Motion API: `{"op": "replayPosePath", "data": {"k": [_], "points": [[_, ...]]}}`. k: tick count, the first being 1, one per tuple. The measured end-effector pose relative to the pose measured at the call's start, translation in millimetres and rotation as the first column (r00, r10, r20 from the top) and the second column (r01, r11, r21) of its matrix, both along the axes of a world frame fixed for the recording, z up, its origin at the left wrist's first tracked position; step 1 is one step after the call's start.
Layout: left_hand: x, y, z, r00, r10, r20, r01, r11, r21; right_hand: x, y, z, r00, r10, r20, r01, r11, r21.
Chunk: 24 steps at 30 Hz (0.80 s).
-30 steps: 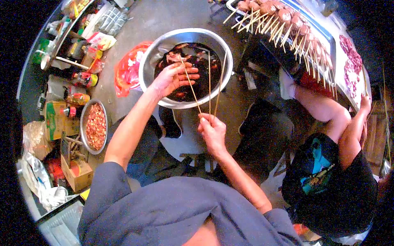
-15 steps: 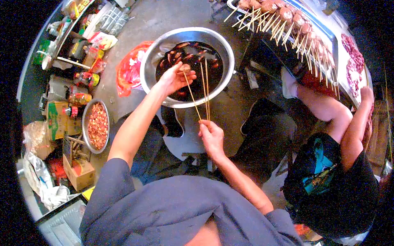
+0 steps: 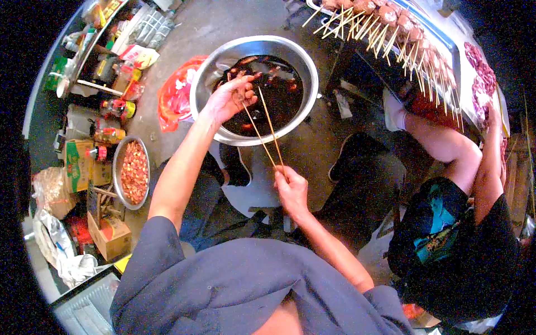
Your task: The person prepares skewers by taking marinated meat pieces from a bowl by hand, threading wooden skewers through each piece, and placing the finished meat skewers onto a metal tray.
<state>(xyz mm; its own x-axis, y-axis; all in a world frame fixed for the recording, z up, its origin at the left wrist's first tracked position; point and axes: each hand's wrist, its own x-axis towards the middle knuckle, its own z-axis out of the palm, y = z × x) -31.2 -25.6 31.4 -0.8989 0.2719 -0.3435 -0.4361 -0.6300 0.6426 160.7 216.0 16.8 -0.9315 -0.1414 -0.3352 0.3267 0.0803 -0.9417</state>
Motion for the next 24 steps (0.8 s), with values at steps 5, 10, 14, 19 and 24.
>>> {"op": "replayPosePath", "data": {"k": [5, 10, 14, 19, 24], "points": [[7.4, 0.6, 11.7, 0.999, -0.001, -0.034, 0.005, 0.994, 0.108, -0.1, -1.2, -0.8, 0.999, -0.005, -0.042, 0.006, 1.000, 0.022], [4.9, 2.0, 10.4, 0.998, -0.037, -0.049, 0.041, 0.997, 0.069, 1.4, -2.1, -3.1, 0.995, -0.070, -0.066, 0.067, 0.997, -0.038], [9.8, 4.7, 12.3, 0.992, -0.047, -0.117, 0.048, 0.999, 0.000, -2.5, 0.3, 5.9, 0.992, -0.126, 0.013, 0.127, 0.990, -0.068], [8.5, 7.1, 8.0, 0.991, -0.016, -0.136, 0.013, 1.000, -0.021, -2.3, 3.0, 0.9, 0.994, -0.105, -0.019, 0.104, 0.994, -0.031], [6.2, 6.6, 2.6, 0.987, 0.010, -0.162, -0.024, 0.996, -0.085, -4.0, 3.1, 1.7, 0.996, -0.086, -0.035, 0.086, 0.996, -0.021]]}}
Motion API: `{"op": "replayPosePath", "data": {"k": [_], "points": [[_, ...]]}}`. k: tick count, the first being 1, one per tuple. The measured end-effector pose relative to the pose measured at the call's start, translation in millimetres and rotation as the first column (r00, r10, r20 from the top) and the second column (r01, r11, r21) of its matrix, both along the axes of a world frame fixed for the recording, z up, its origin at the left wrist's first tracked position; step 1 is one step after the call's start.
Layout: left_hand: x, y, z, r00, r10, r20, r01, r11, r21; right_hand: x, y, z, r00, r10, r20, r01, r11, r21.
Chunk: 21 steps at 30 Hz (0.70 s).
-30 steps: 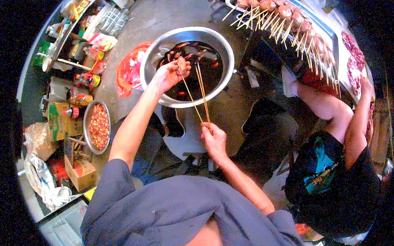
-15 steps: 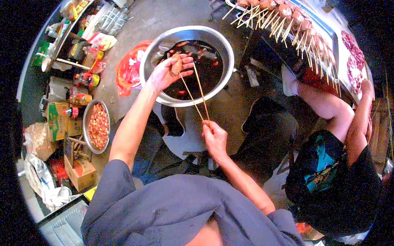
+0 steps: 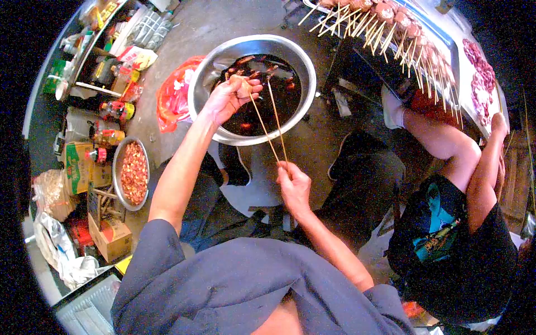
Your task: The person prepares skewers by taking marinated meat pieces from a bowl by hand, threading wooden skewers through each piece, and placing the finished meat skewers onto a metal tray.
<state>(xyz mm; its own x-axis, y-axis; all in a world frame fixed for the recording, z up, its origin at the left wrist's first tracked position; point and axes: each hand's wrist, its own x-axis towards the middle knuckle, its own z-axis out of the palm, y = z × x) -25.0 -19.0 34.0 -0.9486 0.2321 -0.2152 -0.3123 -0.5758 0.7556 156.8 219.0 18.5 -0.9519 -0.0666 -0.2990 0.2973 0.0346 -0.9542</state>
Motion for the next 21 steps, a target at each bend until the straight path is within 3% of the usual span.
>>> {"op": "replayPosePath", "data": {"k": [8, 21], "points": [[2.1, 3.0, 5.1, 0.995, 0.098, 0.017, -0.097, 0.994, -0.053, -1.7, 1.7, 0.6, 0.998, 0.046, 0.033, -0.046, 0.999, 0.028], [8.4, 10.1, 0.4, 0.987, 0.009, 0.162, 0.027, 0.975, -0.219, 9.9, -2.1, -6.6, 0.994, 0.011, 0.109, -0.006, 0.999, -0.047]]}}
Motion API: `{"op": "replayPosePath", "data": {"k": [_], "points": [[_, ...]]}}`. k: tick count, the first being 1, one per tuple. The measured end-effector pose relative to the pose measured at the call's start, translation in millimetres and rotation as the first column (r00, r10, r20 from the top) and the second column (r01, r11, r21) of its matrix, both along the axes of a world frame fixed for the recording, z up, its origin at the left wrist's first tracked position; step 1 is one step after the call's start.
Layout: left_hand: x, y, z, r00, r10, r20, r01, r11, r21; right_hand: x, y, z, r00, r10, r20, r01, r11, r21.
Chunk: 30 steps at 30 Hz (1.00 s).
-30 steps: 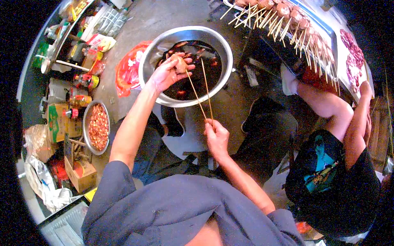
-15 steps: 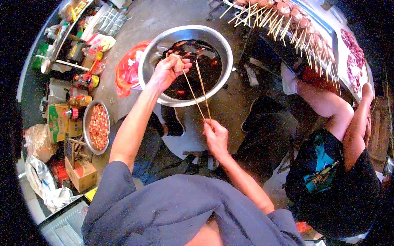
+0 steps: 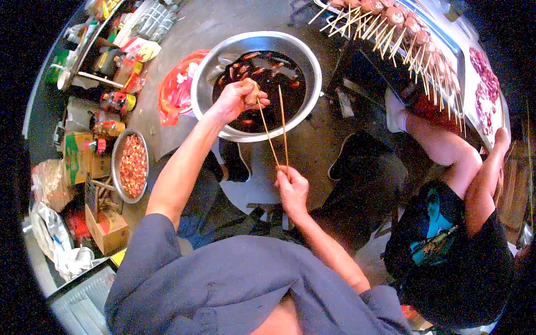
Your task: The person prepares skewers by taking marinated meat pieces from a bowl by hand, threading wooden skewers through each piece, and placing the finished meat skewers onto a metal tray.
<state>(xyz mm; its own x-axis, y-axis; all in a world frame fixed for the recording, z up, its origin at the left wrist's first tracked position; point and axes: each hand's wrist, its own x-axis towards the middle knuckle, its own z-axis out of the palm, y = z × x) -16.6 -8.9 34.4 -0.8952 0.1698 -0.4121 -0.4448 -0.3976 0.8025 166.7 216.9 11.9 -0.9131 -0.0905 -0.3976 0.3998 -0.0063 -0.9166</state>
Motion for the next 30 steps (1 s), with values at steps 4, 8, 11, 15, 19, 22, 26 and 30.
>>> {"op": "replayPosePath", "data": {"k": [4, 8, 11, 15, 19, 22, 26, 30], "points": [[5.8, 7.4, -7.2, 1.000, 0.003, 0.028, -0.004, 1.000, 0.009, 7.1, -5.6, -0.8, 0.997, -0.051, 0.060, 0.056, 0.995, -0.088], [13.2, 18.5, -13.7, 0.997, -0.077, 0.015, 0.076, 0.993, 0.086, -3.2, -7.1, 8.7, 0.991, -0.080, 0.106, 0.093, 0.988, -0.120], [19.6, 25.7, -11.7, 0.999, -0.053, 0.005, 0.053, 0.998, 0.039, -3.2, -6.4, 8.8, 0.985, -0.077, 0.152, 0.101, 0.983, -0.155], [34.4, 47.0, -13.5, 0.992, -0.115, 0.048, 0.110, 0.989, 0.094, -18.2, -13.1, 13.5, 0.970, -0.113, 0.213, 0.157, 0.967, -0.201], [34.6, 50.9, -10.7, 0.985, -0.174, -0.015, 0.175, 0.981, 0.083, -36.0, -19.2, 25.0, 0.965, -0.157, 0.211, 0.202, 0.957, -0.210], [39.2, 57.4, -4.4, 0.965, -0.263, 0.001, 0.261, 0.958, 0.120, -53.7, -27.7, 19.4, 0.951, -0.244, 0.192, 0.285, 0.930, -0.232], [16.6, 38.1, 1.9, 0.974, -0.220, -0.061, 0.225, 0.970, 0.091, -72.8, -22.5, 32.7, 0.972, -0.194, 0.133, 0.221, 0.948, -0.231], [-17.3, -14.6, -26.1, 0.952, -0.149, -0.269, -0.195, 0.383, -0.903, -65.8, -18.4, 27.0, 0.984, -0.161, 0.081, 0.176, 0.958, -0.226]]}}
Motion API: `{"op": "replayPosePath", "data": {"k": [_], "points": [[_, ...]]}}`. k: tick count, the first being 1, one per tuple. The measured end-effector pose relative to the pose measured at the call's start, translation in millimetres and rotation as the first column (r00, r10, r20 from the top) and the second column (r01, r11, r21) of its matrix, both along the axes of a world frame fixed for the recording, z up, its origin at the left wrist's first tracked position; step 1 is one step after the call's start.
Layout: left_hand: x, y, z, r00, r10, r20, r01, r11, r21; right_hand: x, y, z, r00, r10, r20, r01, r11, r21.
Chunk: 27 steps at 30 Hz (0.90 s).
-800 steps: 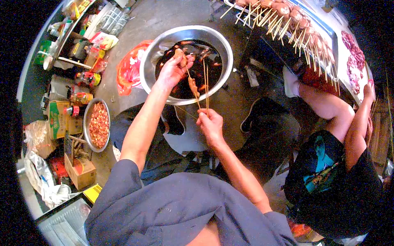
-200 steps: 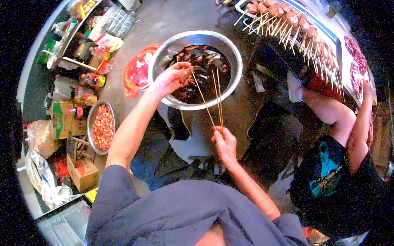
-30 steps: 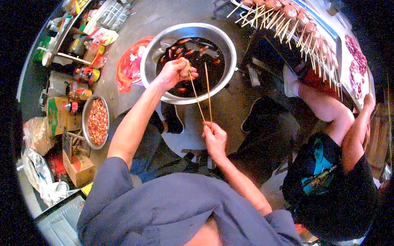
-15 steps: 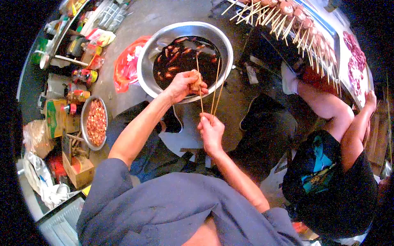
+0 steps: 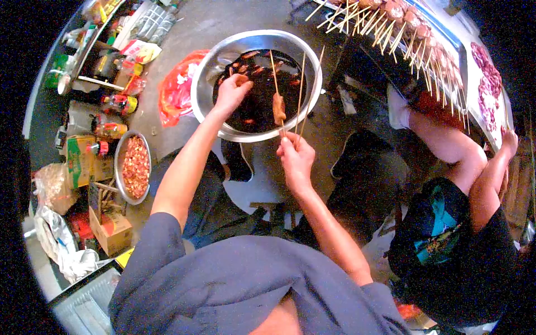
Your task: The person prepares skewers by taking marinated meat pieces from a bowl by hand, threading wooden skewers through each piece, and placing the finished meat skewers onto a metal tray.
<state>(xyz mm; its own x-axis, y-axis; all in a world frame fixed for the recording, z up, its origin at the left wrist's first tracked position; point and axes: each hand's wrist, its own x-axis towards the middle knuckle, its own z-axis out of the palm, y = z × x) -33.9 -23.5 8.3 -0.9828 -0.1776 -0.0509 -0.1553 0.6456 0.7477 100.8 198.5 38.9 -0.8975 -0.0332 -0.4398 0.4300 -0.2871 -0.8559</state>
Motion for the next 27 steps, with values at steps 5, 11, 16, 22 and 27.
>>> {"op": "replayPosePath", "data": {"k": [5, 11, 16, 22, 27], "points": [[-2.3, -22.2, -31.2, 0.989, -0.066, 0.133, 0.126, 0.849, -0.514, 19.0, 1.4, -14.1, 0.999, 0.052, -0.007, -0.052, 0.997, 0.049], [-1.0, -16.0, -53.6, 0.970, -0.094, 0.223, 0.197, 0.843, -0.500, 22.5, 4.4, -15.7, 0.998, 0.055, -0.005, -0.055, 0.997, 0.057], [-10.6, -31.2, -52.8, 0.935, -0.047, 0.351, -0.122, 0.887, 0.445, 25.3, 5.6, -15.6, 0.998, 0.059, -0.009, -0.059, 0.997, 0.050], [2.9, -13.4, 3.0, 0.925, -0.080, 0.370, -0.234, 0.649, 0.724, 25.4, 3.9, -17.4, 0.998, 0.058, -0.011, -0.058, 0.998, 0.041], [7.1, -7.6, 16.9, 0.958, -0.125, 0.260, -0.175, 0.464, 0.868, 26.5, 5.1, -18.2, 0.997, 0.078, 0.025, -0.080, 0.996, 0.050]]}}
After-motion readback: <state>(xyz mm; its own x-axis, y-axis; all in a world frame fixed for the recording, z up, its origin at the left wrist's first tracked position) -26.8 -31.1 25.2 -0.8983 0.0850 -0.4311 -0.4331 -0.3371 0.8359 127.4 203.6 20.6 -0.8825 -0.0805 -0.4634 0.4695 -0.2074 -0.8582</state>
